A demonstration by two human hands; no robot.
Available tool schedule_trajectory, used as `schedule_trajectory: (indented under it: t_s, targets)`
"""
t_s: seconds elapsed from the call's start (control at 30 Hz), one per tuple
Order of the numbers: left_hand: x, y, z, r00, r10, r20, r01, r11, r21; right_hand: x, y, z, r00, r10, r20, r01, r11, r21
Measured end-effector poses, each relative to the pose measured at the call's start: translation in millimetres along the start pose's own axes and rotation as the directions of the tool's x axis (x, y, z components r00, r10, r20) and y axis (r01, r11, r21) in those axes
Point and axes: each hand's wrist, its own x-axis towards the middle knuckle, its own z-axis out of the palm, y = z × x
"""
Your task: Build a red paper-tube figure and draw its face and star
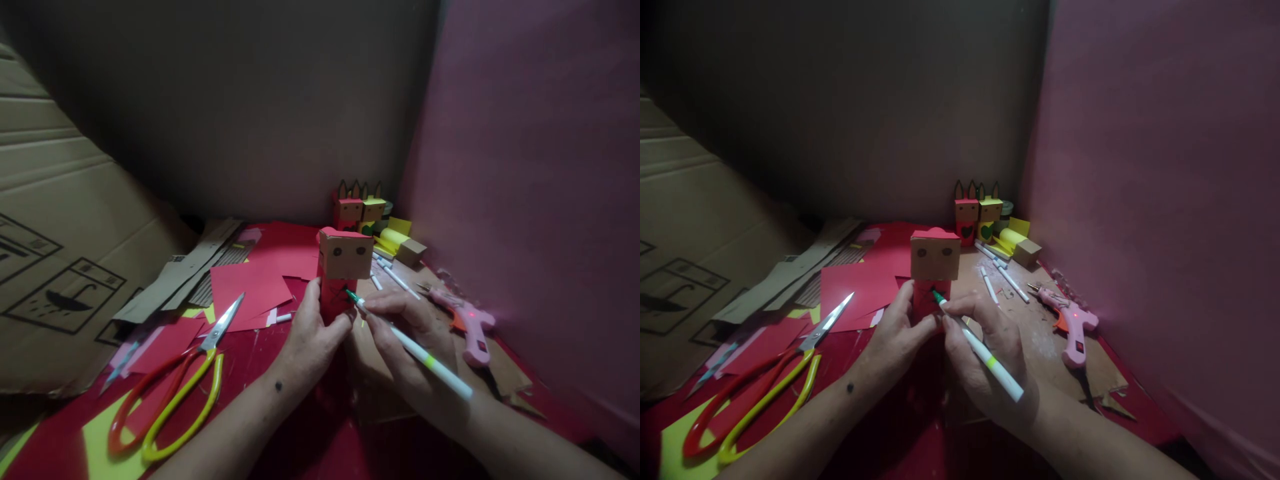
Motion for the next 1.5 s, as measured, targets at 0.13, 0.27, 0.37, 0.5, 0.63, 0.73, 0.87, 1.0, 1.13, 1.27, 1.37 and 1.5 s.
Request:
schedule_trajectory:
  t_s: [0.13,0.27,0.37,0.5,0.63,0.73,0.87,1.0,1.13,1.27,1.37,1.5]
  targets:
    - [-0.2,0.3,-0.1,1.000,-0.022,-0.010,0.022,1.000,0.004,1.0,-0.5,1.2,1.000,-0.020,-0.011,0.020,1.000,0.003]
    - [-1.2,2.3,0.5,0.999,-0.031,-0.007,0.031,0.999,-0.008,0.6,-0.8,-0.1,1.000,0.018,-0.021,-0.018,1.000,-0.005]
    - [-2.0,3.8,1.2,0.999,-0.037,-0.002,0.037,0.999,-0.017,0.4,-0.8,-2.1,1.000,0.014,-0.012,-0.014,0.999,-0.037]
    - [-1.5,4.6,1.5,0.999,-0.040,-0.009,0.040,0.999,-0.009,1.4,-1.2,-2.8,1.000,-0.011,-0.004,0.011,0.999,-0.049]
    - [-0.6,3.7,1.0,0.999,-0.039,-0.008,0.039,0.999,-0.011,1.8,-0.9,-1.4,1.000,-0.019,0.000,0.019,1.000,-0.020]
    - [-0.7,3.2,0.7,0.999,-0.040,-0.007,0.040,0.999,-0.005,1.0,0.1,-0.6,1.000,-0.017,-0.019,0.017,1.000,-0.015]
    - [-0.5,2.7,0.3,1.000,-0.025,-0.002,0.025,1.000,0.003,0.2,0.6,-0.1,1.000,-0.003,-0.017,0.003,1.000,0.003]
    - [-0.3,1.4,-0.4,1.000,-0.001,-0.004,0.001,1.000,0.021,1.3,-1.2,0.3,0.999,-0.033,0.000,0.033,0.999,0.012]
    - [-0.4,2.1,-0.1,1.000,-0.009,-0.004,0.009,1.000,0.024,2.7,-2.7,0.0,0.999,-0.035,0.022,0.035,0.999,0.000]
    - [-0.8,4.7,0.1,0.999,-0.036,-0.021,0.037,0.999,0.036,4.2,-2.9,-0.3,0.998,-0.048,0.028,0.048,0.999,0.011]
    - [-0.9,4.3,-0.5,0.999,-0.045,-0.024,0.046,0.998,0.051,4.5,-3.1,0.1,0.998,-0.050,0.022,0.050,0.999,0.017]
    - [-0.1,0.5,-1.1,1.000,-0.031,-0.005,0.031,0.999,0.012,2.6,-2.5,0.8,1.000,-0.026,-0.011,0.026,1.000,-0.011]
